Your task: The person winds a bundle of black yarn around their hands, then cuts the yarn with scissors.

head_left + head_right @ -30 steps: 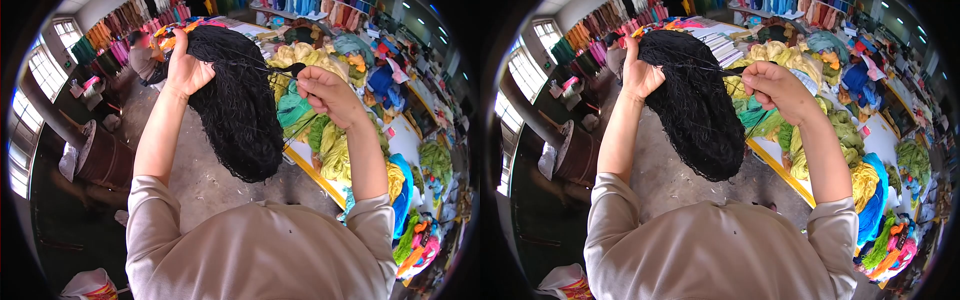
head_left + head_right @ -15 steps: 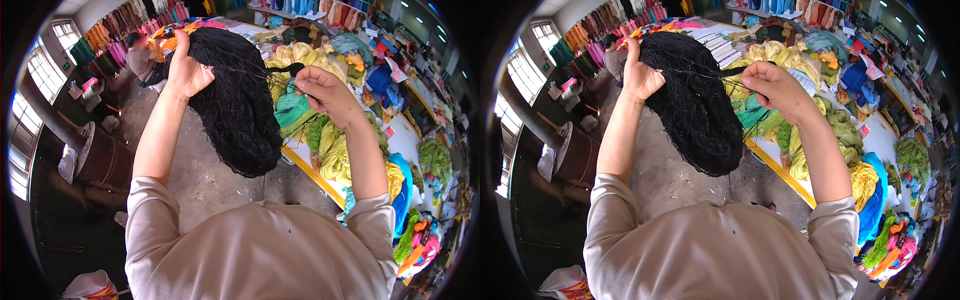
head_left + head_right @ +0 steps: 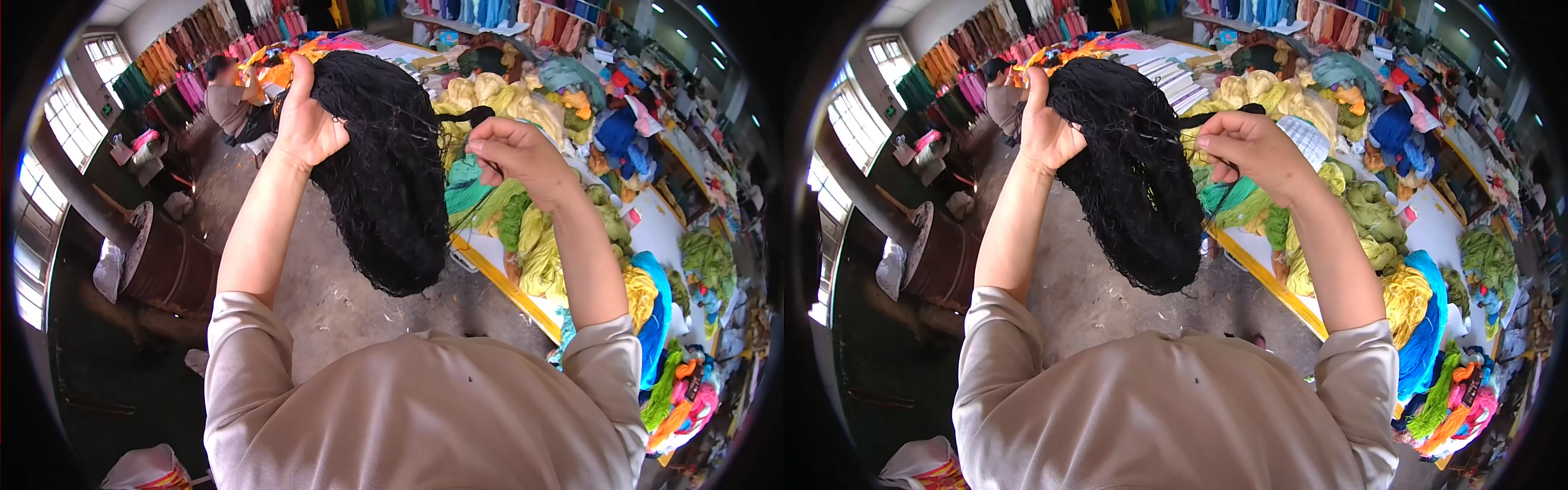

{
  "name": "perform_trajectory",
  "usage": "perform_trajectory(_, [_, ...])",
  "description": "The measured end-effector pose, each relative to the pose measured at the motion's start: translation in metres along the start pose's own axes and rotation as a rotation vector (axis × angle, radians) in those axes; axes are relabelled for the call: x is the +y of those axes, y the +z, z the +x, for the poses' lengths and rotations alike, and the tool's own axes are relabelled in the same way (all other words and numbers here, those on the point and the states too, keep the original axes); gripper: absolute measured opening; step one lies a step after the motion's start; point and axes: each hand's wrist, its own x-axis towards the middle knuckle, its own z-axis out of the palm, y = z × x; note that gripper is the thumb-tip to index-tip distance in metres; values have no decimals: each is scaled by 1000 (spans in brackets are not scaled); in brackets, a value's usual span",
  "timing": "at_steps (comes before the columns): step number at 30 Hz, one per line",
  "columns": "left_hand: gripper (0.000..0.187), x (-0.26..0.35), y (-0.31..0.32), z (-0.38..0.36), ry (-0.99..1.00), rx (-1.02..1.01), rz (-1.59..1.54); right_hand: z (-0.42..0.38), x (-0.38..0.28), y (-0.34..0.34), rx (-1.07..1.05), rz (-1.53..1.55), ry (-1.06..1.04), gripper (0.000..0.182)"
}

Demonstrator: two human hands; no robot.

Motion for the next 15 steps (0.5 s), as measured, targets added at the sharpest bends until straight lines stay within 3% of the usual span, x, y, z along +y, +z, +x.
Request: perform_trajectory(15, [92,-1,8,3,35,-50,-47,2,0,7,-2,-19,-3,18])
